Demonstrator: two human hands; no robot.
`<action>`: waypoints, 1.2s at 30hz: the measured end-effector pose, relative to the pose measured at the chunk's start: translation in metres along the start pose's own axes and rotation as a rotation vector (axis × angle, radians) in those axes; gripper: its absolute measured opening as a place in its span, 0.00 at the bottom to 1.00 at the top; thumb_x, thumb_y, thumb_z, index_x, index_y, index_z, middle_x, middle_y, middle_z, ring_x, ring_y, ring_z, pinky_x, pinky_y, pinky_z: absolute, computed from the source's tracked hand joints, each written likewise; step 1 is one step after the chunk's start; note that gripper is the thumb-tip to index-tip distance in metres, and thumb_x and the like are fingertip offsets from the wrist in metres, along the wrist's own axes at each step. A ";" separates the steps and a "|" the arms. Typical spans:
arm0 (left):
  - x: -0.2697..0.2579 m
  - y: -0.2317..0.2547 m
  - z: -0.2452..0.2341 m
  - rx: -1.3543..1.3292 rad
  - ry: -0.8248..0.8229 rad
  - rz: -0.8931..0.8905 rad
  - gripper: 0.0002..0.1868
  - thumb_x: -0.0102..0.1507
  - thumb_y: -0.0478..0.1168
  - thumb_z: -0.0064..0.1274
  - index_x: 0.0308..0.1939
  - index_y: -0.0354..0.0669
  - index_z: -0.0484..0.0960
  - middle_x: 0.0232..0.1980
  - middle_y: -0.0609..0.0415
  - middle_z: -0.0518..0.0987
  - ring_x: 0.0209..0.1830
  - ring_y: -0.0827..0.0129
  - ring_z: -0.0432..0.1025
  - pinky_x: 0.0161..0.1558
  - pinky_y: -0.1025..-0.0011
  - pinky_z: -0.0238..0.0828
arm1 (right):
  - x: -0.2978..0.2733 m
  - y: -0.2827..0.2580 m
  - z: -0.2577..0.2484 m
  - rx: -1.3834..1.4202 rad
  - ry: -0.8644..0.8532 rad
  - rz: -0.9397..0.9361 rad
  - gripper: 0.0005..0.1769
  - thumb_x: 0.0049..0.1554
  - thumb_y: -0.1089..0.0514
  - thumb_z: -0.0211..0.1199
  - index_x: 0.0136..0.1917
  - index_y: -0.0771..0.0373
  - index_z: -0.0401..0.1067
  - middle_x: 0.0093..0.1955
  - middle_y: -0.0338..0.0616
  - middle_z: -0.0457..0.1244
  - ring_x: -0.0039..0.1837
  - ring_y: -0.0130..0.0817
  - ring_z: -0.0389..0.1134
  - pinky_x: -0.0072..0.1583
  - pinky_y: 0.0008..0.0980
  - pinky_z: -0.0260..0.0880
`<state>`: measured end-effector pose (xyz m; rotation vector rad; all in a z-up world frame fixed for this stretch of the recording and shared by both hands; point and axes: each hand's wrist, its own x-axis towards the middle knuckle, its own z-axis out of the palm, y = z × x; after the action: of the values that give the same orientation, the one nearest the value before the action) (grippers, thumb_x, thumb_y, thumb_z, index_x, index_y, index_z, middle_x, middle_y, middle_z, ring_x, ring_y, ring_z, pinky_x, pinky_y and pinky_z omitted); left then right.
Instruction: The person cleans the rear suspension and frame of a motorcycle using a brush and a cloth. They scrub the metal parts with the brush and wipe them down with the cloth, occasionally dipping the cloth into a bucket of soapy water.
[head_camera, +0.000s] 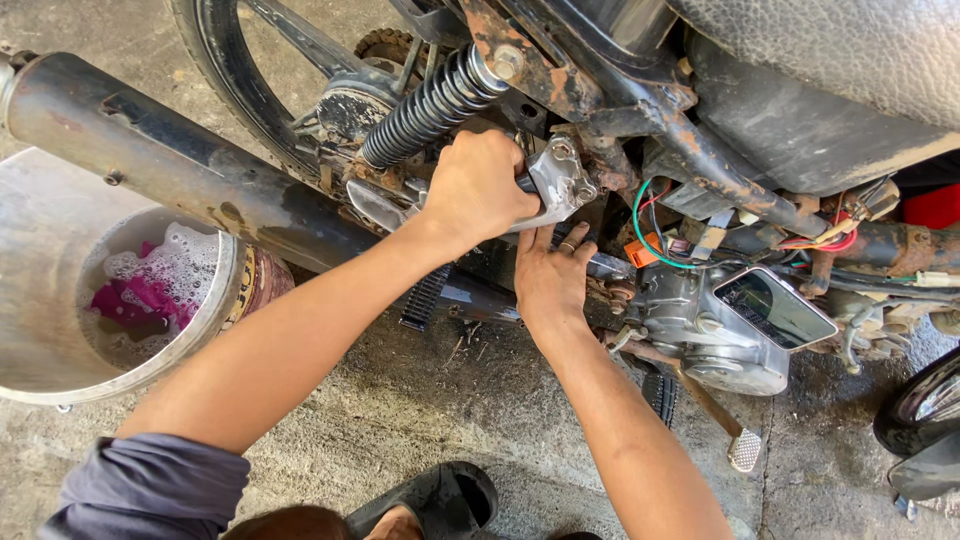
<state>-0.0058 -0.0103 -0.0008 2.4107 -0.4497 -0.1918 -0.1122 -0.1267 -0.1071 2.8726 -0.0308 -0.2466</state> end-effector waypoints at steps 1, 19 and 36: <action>-0.002 0.001 -0.002 0.001 0.000 0.002 0.14 0.46 0.53 0.66 0.21 0.48 0.85 0.18 0.43 0.74 0.27 0.42 0.79 0.30 0.56 0.78 | 0.000 0.000 0.000 0.000 0.001 0.001 0.56 0.43 0.64 0.72 0.79 0.70 0.47 0.79 0.72 0.48 0.71 0.87 0.52 0.64 0.73 0.52; -0.030 0.019 -0.020 0.118 0.021 0.073 0.08 0.56 0.43 0.64 0.34 0.43 0.88 0.27 0.40 0.81 0.31 0.42 0.81 0.30 0.56 0.82 | -0.007 -0.001 -0.025 -0.034 -0.074 0.006 0.57 0.44 0.60 0.72 0.80 0.69 0.45 0.80 0.67 0.50 0.73 0.84 0.52 0.65 0.69 0.52; -0.086 -0.011 0.005 0.418 0.370 0.603 0.07 0.64 0.31 0.52 0.43 0.40 0.86 0.38 0.47 0.83 0.28 0.57 0.81 0.28 0.67 0.82 | 0.002 0.001 -0.003 -0.006 -0.063 0.010 0.53 0.48 0.59 0.69 0.80 0.69 0.47 0.81 0.68 0.48 0.74 0.85 0.50 0.67 0.71 0.52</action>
<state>-0.0839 0.0257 -0.0099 2.4912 -1.0887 0.6582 -0.1093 -0.1275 -0.1045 2.8568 -0.0566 -0.3342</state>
